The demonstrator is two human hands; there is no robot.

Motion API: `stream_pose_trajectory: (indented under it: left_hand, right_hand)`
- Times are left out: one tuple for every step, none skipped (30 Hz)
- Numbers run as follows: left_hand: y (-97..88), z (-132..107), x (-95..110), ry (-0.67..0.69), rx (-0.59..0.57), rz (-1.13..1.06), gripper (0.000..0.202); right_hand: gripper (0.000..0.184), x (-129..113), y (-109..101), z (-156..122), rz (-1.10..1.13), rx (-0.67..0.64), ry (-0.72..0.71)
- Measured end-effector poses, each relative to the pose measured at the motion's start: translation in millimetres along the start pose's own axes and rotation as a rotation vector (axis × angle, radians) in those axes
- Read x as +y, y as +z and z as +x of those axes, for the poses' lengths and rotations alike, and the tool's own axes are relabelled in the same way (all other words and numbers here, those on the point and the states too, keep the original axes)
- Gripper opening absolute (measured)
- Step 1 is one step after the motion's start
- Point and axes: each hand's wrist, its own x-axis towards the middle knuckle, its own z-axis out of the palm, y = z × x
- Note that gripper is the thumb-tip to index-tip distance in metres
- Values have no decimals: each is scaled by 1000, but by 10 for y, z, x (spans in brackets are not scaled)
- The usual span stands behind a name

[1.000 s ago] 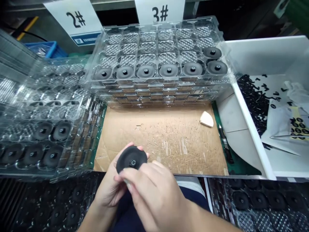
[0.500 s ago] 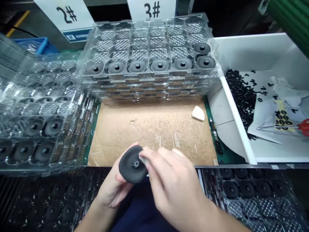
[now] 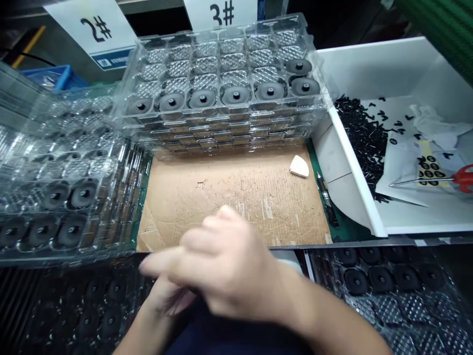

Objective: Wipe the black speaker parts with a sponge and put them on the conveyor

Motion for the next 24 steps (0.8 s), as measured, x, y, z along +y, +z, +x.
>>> stream_pose_trajectory:
  left_hand:
    - [9,-2,-2,-25,-48,-25,50]
    - [17,-5,-2,-53,-106,-66,53]
    - [22,-8,-1,-79,-161,-114,55]
    - [24,-11,1,-94,-204,-158,56]
    - [23,-13,2,-100,-231,-192,57]
    - [19,-15,3,-96,-242,-207,57]
    - [13,-14,2,-88,-243,-211,56]
    - [6,-12,0,-80,-241,-211,57]
    - [-2,-9,-3,-74,-235,-212,57]
    - [-9,-4,-6,-69,-226,-211,57]
    - [-15,0,-10,-66,-217,-209,57]
    - [-16,5,-15,-61,-209,-204,57]
    - [-14,8,-19,-55,-198,-193,57]
    - [-7,10,-24,-47,-185,-178,58]
    - [4,11,-29,-41,-168,-163,60]
    - [18,10,-35,-35,-150,-148,62]
    - [33,8,-41,-32,-131,-129,62]
    - [47,5,-48,-29,-121,-111,62]
    - [59,1,-55,-25,-124,-92,62]
    - [66,-3,-64,-8,-129,-73,59]
    - [68,-6,-74,9,-131,-51,56]
    - [66,-9,-85,19,-130,-29,55]
    - [62,-12,-98,21,-120,-11,56]
    - [56,-15,-111,18,-93,4,57]
  right_hand:
    - [27,60,-13,-25,3,47,94]
    - [24,131,-17,-71,-10,107,223]
    - [24,207,-5,-140,-22,161,360]
    - [25,283,32,-231,-29,197,486]
    - [27,353,95,-340,-26,203,586]
    - [30,417,183,-461,-13,185,650]
    - [31,472,286,-584,6,147,682]
    - [30,519,392,-699,22,113,690]
    - [28,555,484,-797,34,88,687]
    - [26,577,548,-870,42,75,684]
    - [24,581,573,-911,45,78,684]
    - [23,562,552,-919,46,95,691]
    - [23,520,488,-894,42,124,704]
    - [23,452,388,-841,33,174,717]
    - [24,364,267,-767,15,241,714]
    - [24,263,140,-679,-6,307,683]
    - [26,160,22,-586,-38,383,605]
    - [28,67,-75,-496,-67,393,460]
    - [28,-8,-145,-415,-82,340,303]
    - [27,-59,-187,-346,-91,260,170]
    - [27,-86,-204,-292,-97,158,85]
    - [28,-93,-201,-253,-107,70,70]
    - [31,-89,-184,-225,-134,18,112]
    - [33,-82,-158,-205,-183,-1,172]
